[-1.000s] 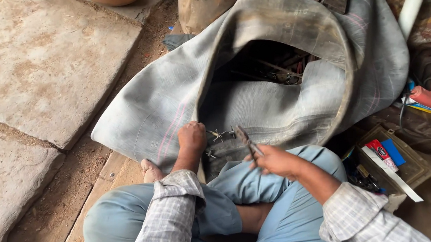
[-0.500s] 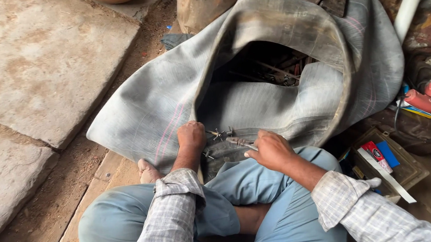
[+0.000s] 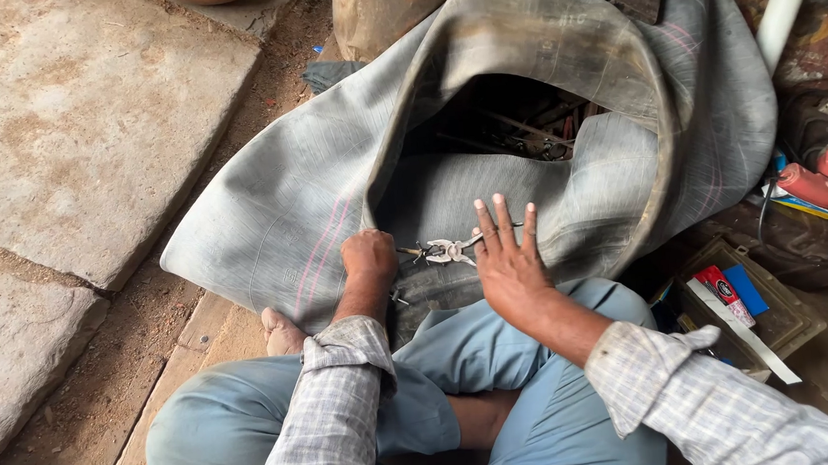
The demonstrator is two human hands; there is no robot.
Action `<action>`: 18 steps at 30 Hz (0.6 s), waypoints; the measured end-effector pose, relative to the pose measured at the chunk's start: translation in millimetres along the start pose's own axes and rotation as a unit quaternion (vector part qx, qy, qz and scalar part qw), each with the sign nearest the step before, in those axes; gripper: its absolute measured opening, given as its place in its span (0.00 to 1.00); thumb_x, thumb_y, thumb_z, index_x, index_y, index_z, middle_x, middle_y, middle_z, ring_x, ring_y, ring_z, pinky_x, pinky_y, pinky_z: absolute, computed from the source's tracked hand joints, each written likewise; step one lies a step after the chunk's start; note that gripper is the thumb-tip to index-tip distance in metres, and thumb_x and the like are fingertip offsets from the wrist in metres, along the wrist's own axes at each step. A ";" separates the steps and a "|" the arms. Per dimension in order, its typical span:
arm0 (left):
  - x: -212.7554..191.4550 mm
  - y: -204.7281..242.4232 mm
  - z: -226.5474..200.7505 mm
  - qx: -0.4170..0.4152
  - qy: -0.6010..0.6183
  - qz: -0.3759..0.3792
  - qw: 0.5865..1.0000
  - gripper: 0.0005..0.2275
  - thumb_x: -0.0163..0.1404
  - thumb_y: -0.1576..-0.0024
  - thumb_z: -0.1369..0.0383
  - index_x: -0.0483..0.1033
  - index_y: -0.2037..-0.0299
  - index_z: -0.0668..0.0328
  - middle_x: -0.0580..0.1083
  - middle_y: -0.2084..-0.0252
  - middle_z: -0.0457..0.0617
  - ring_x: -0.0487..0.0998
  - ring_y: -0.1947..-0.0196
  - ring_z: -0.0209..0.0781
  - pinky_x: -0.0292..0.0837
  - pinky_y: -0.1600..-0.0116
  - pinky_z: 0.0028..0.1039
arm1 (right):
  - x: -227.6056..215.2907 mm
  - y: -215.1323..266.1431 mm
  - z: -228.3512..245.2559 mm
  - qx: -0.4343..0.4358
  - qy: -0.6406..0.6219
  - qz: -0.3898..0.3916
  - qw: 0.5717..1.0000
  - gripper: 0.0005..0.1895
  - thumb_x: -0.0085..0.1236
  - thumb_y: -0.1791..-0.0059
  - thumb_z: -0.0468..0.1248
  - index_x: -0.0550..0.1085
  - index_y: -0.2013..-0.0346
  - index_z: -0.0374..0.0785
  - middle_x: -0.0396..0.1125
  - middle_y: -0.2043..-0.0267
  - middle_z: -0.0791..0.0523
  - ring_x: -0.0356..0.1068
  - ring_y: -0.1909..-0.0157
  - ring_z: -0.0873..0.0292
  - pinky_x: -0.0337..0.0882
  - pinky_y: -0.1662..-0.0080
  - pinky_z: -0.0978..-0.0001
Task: The person sits cross-legged on the ground with a rubber inner tube across their lap. They use pliers to grip and pull the valve stem and small metal fittings out of the tube's valve opening, working the components loose by hand and setting the extracted parts on the tube.
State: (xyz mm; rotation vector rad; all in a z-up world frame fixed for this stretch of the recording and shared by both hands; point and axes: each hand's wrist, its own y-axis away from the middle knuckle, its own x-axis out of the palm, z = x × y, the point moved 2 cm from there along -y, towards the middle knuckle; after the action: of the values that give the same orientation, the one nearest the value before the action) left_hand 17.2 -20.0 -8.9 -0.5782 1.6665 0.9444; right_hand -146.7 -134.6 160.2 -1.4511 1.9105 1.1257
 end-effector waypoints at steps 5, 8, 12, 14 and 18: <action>-7.2 4.5 -1.1 0.003 -0.009 0.008 1.000 0.10 0.48 0.38 0.68 0.83 0.53 0.58 0.81 0.53 0.51 0.84 0.55 0.44 0.80 0.62 0.35 | -2.5 -9.7 15.1 -0.016 0.066 0.006 0.998 0.26 0.41 0.48 0.36 0.65 0.36 0.27 0.30 0.22 0.33 0.27 0.24 0.24 0.31 0.39 0.14; -7.0 6.3 -1.7 0.006 -0.013 0.008 1.000 0.10 0.48 0.38 0.67 0.83 0.54 0.59 0.81 0.54 0.51 0.84 0.56 0.44 0.80 0.62 0.35 | -10.0 -8.9 23.0 -0.037 0.124 0.032 0.991 0.27 0.40 0.47 0.40 0.67 0.38 0.26 0.35 0.24 0.31 0.34 0.25 0.25 0.33 0.39 0.15; -2.6 9.6 -0.7 0.012 0.003 -0.021 1.000 0.09 0.49 0.40 0.68 0.83 0.56 0.59 0.81 0.56 0.52 0.84 0.58 0.45 0.80 0.63 0.37 | -9.4 -5.2 32.0 -0.086 0.118 0.046 0.988 0.22 0.41 0.43 0.39 0.72 0.43 0.24 0.58 0.40 0.31 0.58 0.37 0.34 0.44 0.36 0.18; 6.3 9.2 2.9 0.017 0.012 -0.042 0.999 0.09 0.49 0.41 0.69 0.83 0.58 0.60 0.80 0.56 0.53 0.84 0.59 0.46 0.80 0.64 0.37 | 0.7 -7.1 36.0 -0.066 0.109 0.004 0.992 0.22 0.42 0.45 0.40 0.70 0.43 0.27 0.60 0.43 0.32 0.60 0.42 0.36 0.51 0.40 0.26; 21.1 7.6 8.4 0.039 0.030 -0.090 0.995 0.08 0.50 0.43 0.70 0.84 0.61 0.60 0.80 0.59 0.54 0.84 0.61 0.47 0.80 0.63 0.37 | -1.7 -7.1 39.5 -0.042 0.071 -0.045 0.996 0.30 0.45 0.49 0.41 0.60 0.34 0.30 0.65 0.53 0.34 0.66 0.52 0.39 0.63 0.49 0.37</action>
State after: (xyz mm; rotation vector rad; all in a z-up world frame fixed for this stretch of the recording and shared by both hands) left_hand 9.8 -6.9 -27.5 -0.6975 1.6667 0.7344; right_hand -143.3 -101.4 137.8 -1.6863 1.8915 1.0994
